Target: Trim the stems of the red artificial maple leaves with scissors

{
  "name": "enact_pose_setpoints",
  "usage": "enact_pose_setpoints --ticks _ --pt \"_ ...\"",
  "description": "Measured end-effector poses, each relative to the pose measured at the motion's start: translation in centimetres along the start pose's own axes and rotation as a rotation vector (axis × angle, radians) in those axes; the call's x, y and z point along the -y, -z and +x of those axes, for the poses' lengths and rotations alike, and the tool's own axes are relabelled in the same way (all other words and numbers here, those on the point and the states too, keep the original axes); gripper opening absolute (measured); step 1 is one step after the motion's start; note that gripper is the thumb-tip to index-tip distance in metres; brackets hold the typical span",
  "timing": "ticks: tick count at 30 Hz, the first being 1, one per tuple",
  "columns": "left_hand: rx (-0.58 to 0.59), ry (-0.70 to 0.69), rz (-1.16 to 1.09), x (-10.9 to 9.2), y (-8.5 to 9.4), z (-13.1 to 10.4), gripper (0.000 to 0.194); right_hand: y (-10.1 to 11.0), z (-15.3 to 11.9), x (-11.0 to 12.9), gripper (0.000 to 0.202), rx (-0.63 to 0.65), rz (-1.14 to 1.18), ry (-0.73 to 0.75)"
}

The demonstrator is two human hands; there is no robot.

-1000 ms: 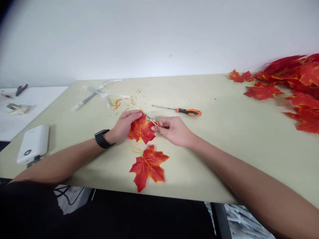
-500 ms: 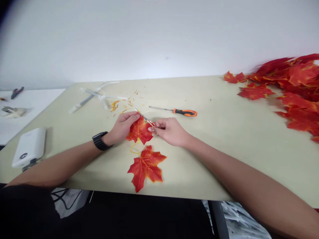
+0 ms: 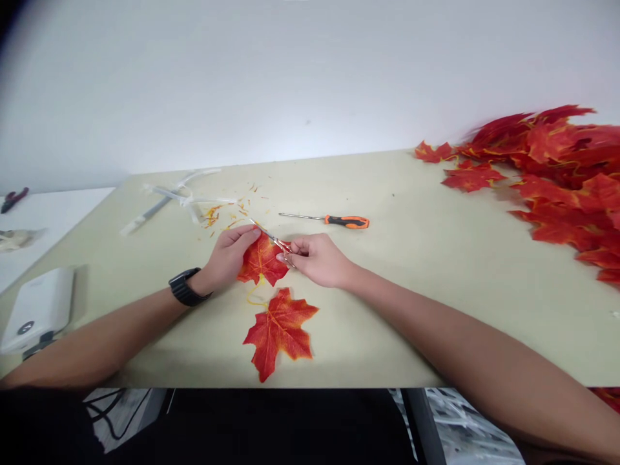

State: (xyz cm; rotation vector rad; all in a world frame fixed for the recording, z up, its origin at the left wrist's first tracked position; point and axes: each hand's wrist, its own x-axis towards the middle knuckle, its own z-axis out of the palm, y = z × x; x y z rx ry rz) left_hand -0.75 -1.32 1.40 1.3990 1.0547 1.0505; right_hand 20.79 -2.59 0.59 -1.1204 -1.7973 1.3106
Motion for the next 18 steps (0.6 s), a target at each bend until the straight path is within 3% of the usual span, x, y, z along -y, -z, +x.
enact_pose_setpoints --ticks 18 --pt "0.028 -0.003 0.044 0.14 -0.14 0.03 0.034 -0.05 0.02 0.08 0.054 0.006 -0.003 -0.024"
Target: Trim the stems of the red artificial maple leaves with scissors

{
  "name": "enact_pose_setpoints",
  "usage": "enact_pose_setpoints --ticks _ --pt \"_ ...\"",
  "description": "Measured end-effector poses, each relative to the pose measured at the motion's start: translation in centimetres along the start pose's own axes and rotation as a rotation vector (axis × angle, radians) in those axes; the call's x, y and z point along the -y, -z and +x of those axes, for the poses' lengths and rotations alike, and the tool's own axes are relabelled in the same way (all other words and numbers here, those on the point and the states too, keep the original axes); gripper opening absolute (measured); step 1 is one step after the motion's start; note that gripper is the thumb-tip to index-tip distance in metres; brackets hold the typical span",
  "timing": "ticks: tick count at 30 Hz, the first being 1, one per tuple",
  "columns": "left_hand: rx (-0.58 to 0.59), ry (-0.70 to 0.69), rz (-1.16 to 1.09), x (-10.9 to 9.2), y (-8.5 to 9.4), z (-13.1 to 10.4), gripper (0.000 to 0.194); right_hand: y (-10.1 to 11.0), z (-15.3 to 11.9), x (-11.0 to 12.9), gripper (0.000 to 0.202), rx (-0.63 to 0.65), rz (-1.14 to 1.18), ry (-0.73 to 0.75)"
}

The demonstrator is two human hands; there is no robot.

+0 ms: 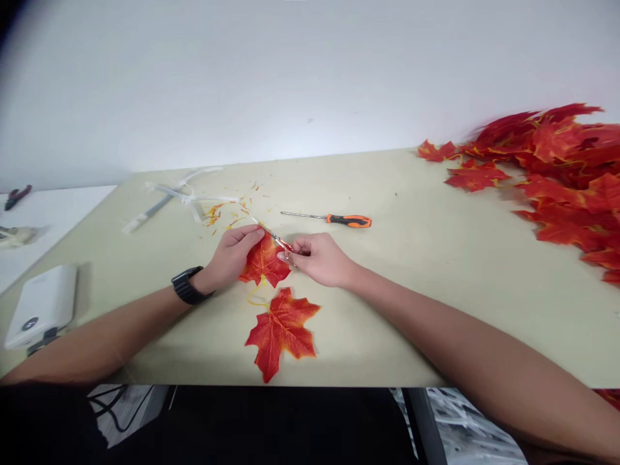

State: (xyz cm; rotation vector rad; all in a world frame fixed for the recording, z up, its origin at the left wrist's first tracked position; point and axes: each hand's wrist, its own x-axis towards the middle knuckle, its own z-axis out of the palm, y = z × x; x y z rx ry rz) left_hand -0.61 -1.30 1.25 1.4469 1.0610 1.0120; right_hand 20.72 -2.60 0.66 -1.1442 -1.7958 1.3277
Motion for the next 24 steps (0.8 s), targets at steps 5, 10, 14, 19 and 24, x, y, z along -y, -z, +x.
enact_pose_setpoints --ticks 5,10,14,19,24 --pt "-0.001 0.001 0.016 -0.04 -0.07 -0.05 0.035 0.05 0.04 -0.22 0.054 0.005 0.003 0.012" --pt "-0.002 0.009 0.016 0.02 -0.17 -0.08 0.035 0.1 -0.02 -0.02 0.055 0.008 0.001 0.009" --pt "0.013 -0.005 0.018 0.13 -0.24 -0.1 0.035 0.03 -0.09 0.21 0.058 0.001 -0.003 0.003" --pt "0.017 -0.013 0.045 0.16 -0.13 -0.12 0.035 0.01 0.0 0.08 0.058 0.0 -0.007 0.007" --pt "0.031 -0.009 0.053 0.21 -0.18 -0.14 0.035 0.1 0.0 -0.02 0.057 0.005 -0.016 0.01"
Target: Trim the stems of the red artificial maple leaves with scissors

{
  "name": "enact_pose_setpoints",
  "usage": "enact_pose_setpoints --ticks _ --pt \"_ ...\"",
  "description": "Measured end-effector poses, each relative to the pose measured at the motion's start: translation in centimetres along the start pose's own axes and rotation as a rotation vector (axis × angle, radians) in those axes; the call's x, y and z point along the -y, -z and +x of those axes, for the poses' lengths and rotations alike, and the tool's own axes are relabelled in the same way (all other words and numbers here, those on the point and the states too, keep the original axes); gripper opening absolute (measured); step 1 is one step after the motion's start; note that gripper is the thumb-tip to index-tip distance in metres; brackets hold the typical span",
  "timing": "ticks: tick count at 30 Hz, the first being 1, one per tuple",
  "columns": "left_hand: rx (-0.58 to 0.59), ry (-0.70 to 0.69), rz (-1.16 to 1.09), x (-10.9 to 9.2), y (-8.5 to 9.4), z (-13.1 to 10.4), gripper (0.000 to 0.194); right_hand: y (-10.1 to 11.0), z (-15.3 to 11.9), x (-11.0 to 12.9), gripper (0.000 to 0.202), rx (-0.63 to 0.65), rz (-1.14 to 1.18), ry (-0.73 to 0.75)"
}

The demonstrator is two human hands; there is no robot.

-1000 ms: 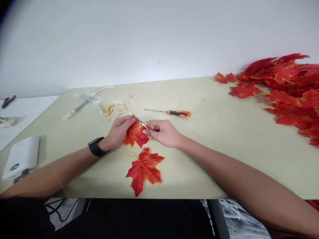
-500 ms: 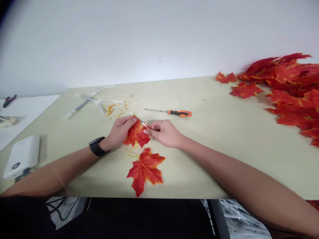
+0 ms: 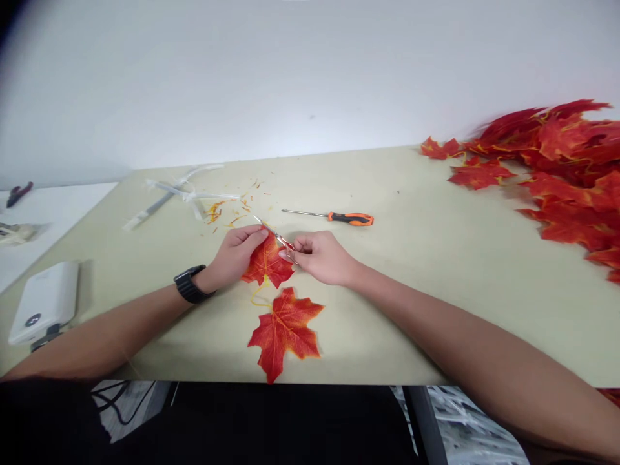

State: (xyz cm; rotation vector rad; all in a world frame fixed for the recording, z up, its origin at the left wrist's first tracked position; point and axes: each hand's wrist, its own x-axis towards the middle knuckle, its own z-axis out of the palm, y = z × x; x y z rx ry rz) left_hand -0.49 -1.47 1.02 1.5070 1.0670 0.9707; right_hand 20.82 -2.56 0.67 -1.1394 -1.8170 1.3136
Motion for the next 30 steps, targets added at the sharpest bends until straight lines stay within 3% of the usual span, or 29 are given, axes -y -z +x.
enact_pose_setpoints --ticks 10,15,25,30 --pt "0.023 0.0 -0.02 0.26 -0.01 0.02 0.034 0.09 -0.04 0.36 0.058 -0.023 0.034 -0.046" --pt "0.01 0.03 -0.101 0.54 0.22 0.19 0.029 0.33 0.0 0.51 0.057 -0.094 0.01 -0.045" --pt "0.012 0.008 -0.054 0.55 0.23 0.28 0.03 0.5 0.07 0.4 0.055 -0.125 0.026 -0.039" --pt "0.016 0.01 -0.06 0.5 0.15 0.22 0.031 0.55 -0.06 0.81 0.053 -0.199 0.072 -0.02"
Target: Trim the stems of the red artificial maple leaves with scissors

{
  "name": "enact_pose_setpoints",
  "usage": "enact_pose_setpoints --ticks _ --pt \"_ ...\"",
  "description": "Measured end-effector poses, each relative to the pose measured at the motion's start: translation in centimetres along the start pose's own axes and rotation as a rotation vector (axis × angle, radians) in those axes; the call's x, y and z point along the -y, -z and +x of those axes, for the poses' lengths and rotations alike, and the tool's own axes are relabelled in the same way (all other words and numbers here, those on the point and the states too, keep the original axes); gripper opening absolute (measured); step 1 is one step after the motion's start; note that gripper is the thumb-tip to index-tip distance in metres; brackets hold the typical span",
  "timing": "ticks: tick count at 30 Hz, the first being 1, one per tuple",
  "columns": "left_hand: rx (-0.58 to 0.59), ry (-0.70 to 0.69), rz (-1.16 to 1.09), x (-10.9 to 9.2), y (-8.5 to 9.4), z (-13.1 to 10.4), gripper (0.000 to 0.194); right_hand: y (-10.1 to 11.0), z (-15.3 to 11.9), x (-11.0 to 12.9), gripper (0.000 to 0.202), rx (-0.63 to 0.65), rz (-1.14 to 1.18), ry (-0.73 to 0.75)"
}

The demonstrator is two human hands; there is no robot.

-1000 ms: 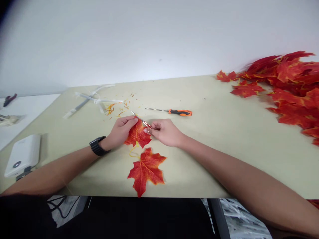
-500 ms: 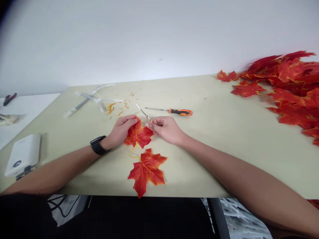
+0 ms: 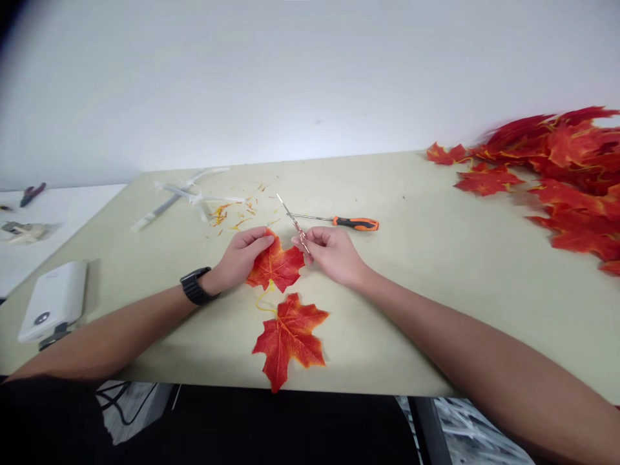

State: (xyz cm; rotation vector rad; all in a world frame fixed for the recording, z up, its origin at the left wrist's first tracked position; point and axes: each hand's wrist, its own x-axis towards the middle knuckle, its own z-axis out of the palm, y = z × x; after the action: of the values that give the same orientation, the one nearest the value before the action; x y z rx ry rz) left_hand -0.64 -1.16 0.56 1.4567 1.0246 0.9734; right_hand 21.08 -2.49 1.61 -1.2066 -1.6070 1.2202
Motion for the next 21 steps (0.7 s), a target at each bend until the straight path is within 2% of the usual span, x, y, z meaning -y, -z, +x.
enact_pose_setpoints --ticks 5,9,15,18,21 --pt "0.094 0.002 0.0 -0.14 -0.23 -0.26 0.031 -0.19 -0.13 0.23 0.048 -0.07 0.077 0.034" --pt "0.205 -0.019 0.018 -0.32 -0.54 -0.31 0.028 -0.38 -0.21 0.19 0.044 -0.035 0.125 0.013" --pt "0.184 -0.001 0.024 -0.48 -0.54 -0.16 0.039 -0.45 -0.57 0.27 0.043 0.1 0.168 -0.029" --pt "0.178 -0.013 0.013 -0.54 -0.24 -0.06 0.044 -0.41 -0.6 0.38 0.041 0.07 0.162 -0.015" --pt "0.156 -0.012 -0.07 -0.62 0.16 0.12 0.053 -0.26 -0.38 0.39 0.038 -0.02 0.205 0.017"
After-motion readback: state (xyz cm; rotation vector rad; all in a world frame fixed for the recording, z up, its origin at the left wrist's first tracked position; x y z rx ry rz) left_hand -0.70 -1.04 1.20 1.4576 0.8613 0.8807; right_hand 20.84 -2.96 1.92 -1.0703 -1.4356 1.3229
